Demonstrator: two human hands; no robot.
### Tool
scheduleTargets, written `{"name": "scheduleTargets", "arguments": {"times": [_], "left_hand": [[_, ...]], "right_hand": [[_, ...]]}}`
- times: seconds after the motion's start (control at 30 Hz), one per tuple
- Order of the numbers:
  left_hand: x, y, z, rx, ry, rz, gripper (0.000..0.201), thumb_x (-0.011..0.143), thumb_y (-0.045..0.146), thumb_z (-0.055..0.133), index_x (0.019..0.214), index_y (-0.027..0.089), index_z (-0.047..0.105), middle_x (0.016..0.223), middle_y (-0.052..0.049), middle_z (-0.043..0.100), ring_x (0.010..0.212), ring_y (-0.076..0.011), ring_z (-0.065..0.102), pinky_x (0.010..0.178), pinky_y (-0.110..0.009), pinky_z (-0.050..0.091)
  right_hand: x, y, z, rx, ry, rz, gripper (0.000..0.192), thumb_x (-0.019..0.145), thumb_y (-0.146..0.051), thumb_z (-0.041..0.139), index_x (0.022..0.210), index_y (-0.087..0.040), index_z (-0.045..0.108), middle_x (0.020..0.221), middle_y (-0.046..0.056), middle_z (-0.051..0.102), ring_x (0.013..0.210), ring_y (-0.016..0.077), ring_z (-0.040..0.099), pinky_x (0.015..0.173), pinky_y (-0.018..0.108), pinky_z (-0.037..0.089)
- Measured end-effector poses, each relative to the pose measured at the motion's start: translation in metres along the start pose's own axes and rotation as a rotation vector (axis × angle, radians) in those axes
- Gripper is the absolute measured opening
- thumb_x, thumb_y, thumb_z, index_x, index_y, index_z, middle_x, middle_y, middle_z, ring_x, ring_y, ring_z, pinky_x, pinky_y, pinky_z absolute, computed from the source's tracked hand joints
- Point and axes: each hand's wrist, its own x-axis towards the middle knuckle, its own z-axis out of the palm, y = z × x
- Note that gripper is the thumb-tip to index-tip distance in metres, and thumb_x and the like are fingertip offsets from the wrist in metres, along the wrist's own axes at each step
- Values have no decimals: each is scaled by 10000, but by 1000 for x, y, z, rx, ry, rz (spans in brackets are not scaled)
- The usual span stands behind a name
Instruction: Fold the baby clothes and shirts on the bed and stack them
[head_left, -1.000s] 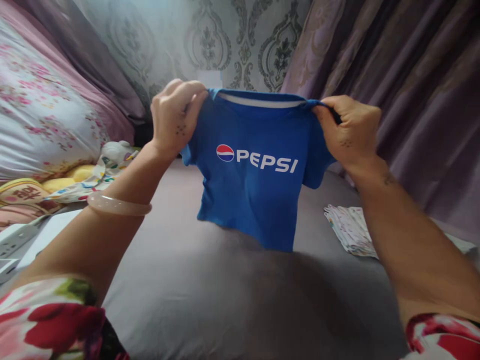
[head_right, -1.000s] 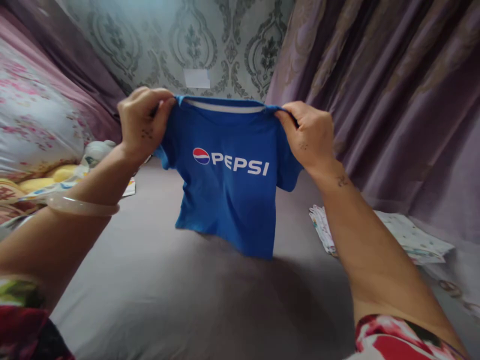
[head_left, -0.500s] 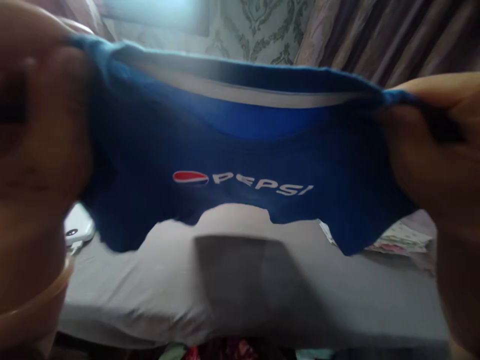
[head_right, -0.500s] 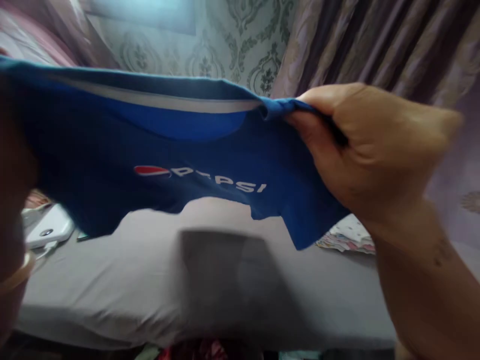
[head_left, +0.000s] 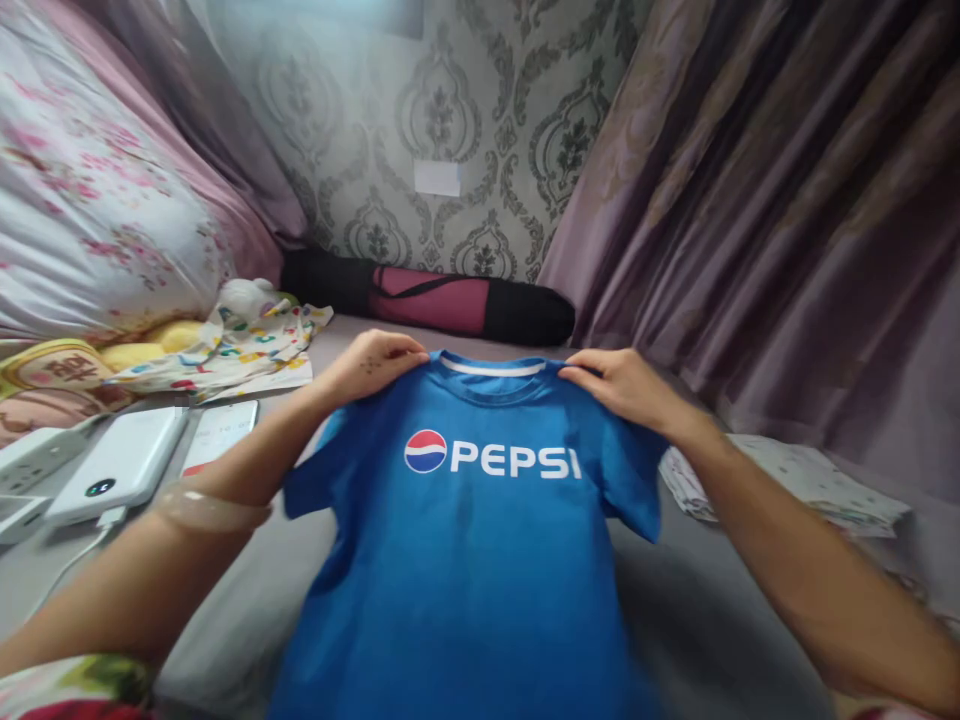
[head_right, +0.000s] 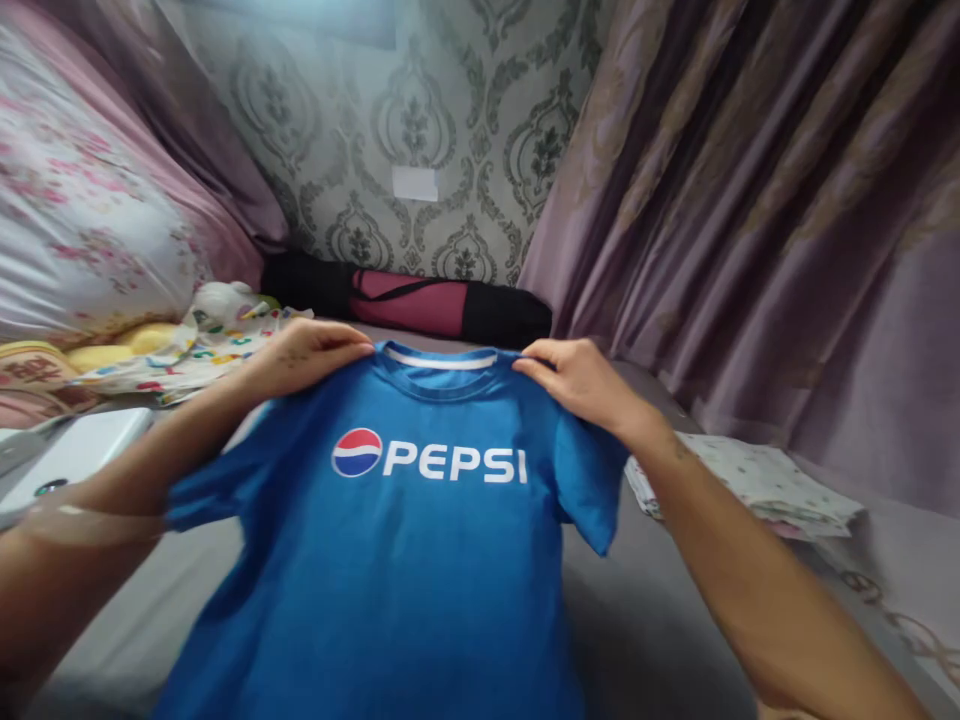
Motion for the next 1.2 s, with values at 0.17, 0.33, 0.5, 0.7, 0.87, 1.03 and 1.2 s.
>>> {"name": "scheduleTargets", "arguments": {"times": [0.17, 0.33, 0.5, 0.7, 0.87, 1.03, 1.2], "left_hand": [[18, -69, 97, 24, -245, -114, 406, 885, 466, 444, 928, 192, 741, 838, -58, 755, 794, -232, 684, 704, -288, 514], [27, -114, 142, 131, -323, -80, 403, 936, 430, 370, 990, 233, 717, 990, -72, 749, 928, -239, 678, 782, -291, 493], [51, -136, 153, 266, -337, -43, 454, 966, 463, 306, 1053, 231, 686, 1067, -95, 722, 973, -259, 660, 766, -300, 472], [86, -151, 164, 305, -358, -48, 457, 973, 464, 310, 1082, 225, 684, 1100, -103, 717, 987, -269, 658, 756, -300, 462], [114, -150, 164, 345, -344, -105, 412, 963, 430, 351, 1076, 236, 696, 1088, -88, 726, 996, -268, 660, 763, -294, 471], [138, -150, 168, 345, -373, -226, 344, 928, 366, 436, 1088, 225, 705, 1109, -89, 720, 1051, -278, 650, 808, -300, 484], [148, -157, 182, 267, -452, -341, 296, 882, 310, 511, 1068, 185, 704, 1024, -81, 737, 936, -229, 679, 767, -244, 486]], "right_hand": [[7, 57, 108, -146, -289, 147, 343, 1005, -458, 392, 1071, -279, 677, 1103, 45, 730, 1029, 233, 671, 828, 302, 474], [16, 72, 150, -236, -485, 171, 367, 1032, -431, 317, 1099, -261, 635, 1146, 82, 707, 1062, 247, 651, 791, 290, 440], [31, 89, 164, -279, -512, 220, 412, 1037, -462, 258, 1138, -235, 586, 1121, 117, 702, 1034, 272, 654, 755, 310, 425], [59, 111, 174, -271, -507, 242, 439, 1035, -483, 233, 1224, -232, 540, 1142, 137, 688, 1036, 281, 647, 785, 335, 422], [85, 127, 176, -260, -507, 276, 421, 1033, -469, 269, 1261, -232, 532, 1171, 141, 675, 1063, 278, 633, 813, 340, 425], [100, 144, 191, -208, -429, 375, 333, 1015, -418, 386, 1220, -225, 564, 1154, 128, 682, 1053, 270, 633, 827, 334, 432], [106, 159, 210, 12, -350, 441, 251, 981, -375, 479, 1054, -183, 624, 1079, 90, 699, 986, 209, 634, 792, 261, 429]]}}
